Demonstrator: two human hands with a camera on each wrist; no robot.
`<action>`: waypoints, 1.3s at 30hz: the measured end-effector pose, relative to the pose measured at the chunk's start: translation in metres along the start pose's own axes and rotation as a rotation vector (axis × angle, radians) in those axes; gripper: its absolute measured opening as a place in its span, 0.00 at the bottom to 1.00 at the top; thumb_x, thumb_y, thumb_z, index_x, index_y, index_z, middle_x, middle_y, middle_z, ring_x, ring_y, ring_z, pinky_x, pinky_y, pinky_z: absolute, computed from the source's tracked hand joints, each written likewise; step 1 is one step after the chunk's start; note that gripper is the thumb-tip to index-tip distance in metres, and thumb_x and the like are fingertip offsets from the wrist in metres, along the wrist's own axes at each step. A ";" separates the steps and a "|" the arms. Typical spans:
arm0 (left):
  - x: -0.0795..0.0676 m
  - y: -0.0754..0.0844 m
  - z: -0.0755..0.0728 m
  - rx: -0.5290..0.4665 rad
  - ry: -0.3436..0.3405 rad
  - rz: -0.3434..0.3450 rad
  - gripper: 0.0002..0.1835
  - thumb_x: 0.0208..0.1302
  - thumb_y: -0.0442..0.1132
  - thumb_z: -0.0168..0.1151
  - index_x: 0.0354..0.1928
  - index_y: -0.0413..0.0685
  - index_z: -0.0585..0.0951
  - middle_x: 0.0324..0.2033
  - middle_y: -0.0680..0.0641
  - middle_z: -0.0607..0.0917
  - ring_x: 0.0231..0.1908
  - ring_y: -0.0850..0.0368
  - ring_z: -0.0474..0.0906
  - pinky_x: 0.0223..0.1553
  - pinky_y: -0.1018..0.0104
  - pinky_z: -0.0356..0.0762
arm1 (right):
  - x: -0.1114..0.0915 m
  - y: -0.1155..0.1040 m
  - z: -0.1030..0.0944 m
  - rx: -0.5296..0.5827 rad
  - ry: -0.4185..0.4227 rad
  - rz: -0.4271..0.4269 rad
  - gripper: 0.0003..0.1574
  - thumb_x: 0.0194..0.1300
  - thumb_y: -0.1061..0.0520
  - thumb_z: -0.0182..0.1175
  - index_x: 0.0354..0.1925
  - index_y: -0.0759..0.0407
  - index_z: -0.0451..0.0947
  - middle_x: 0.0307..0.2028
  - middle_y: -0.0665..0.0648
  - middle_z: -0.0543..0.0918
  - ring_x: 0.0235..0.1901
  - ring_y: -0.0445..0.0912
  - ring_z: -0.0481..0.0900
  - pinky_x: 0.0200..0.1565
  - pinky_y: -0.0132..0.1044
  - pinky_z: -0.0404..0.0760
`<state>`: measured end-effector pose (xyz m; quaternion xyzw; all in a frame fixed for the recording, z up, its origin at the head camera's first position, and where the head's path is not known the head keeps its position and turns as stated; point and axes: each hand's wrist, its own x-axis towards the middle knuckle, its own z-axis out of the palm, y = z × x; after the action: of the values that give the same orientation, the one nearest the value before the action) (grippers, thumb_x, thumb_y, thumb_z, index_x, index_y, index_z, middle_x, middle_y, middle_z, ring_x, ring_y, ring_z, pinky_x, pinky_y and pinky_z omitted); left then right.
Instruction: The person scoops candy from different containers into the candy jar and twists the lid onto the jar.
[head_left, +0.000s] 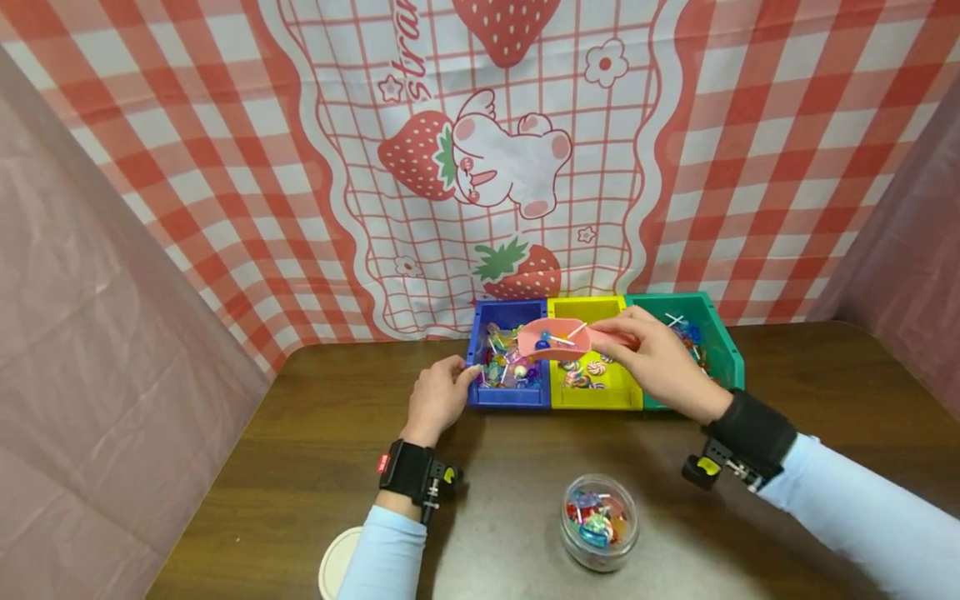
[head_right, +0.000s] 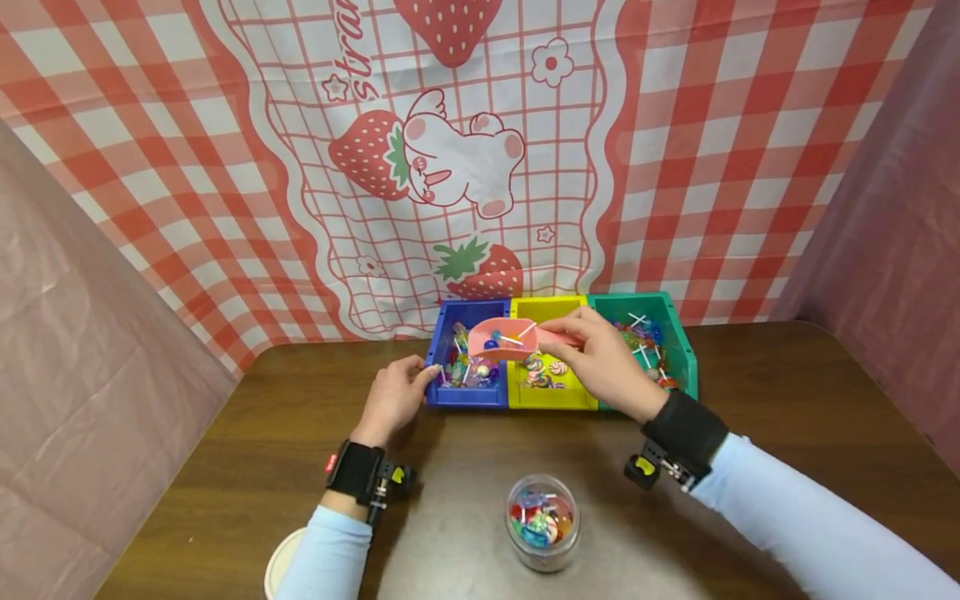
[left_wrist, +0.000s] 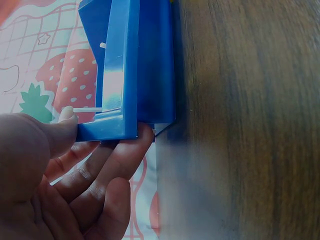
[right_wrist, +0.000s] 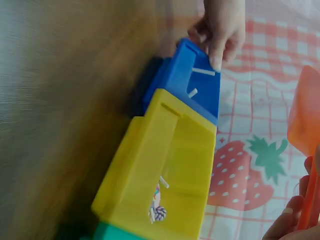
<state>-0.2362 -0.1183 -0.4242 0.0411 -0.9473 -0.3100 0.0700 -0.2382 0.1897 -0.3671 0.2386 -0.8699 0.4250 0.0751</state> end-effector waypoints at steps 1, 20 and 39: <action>0.000 0.000 0.000 0.000 0.000 -0.002 0.14 0.71 0.54 0.59 0.37 0.52 0.82 0.20 0.52 0.76 0.24 0.53 0.72 0.27 0.59 0.66 | -0.007 -0.002 -0.004 -0.007 -0.011 -0.024 0.19 0.71 0.51 0.61 0.55 0.59 0.82 0.37 0.55 0.72 0.40 0.48 0.68 0.34 0.35 0.73; 0.002 0.000 0.000 0.013 -0.006 -0.004 0.15 0.71 0.55 0.59 0.38 0.53 0.82 0.20 0.52 0.76 0.25 0.53 0.73 0.28 0.59 0.66 | -0.105 -0.003 -0.038 -0.133 -0.092 -0.419 0.27 0.48 0.67 0.76 0.47 0.47 0.86 0.41 0.39 0.75 0.41 0.35 0.70 0.36 0.25 0.70; 0.001 -0.001 0.001 -0.012 -0.014 -0.016 0.15 0.71 0.55 0.59 0.39 0.52 0.82 0.21 0.51 0.76 0.26 0.53 0.73 0.29 0.59 0.66 | -0.113 -0.010 -0.036 -0.175 -0.151 -0.520 0.24 0.50 0.62 0.75 0.47 0.48 0.86 0.41 0.38 0.74 0.44 0.35 0.68 0.38 0.22 0.70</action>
<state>-0.2378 -0.1186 -0.4254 0.0462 -0.9454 -0.3167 0.0609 -0.1373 0.2522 -0.3747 0.4775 -0.8159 0.2960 0.1370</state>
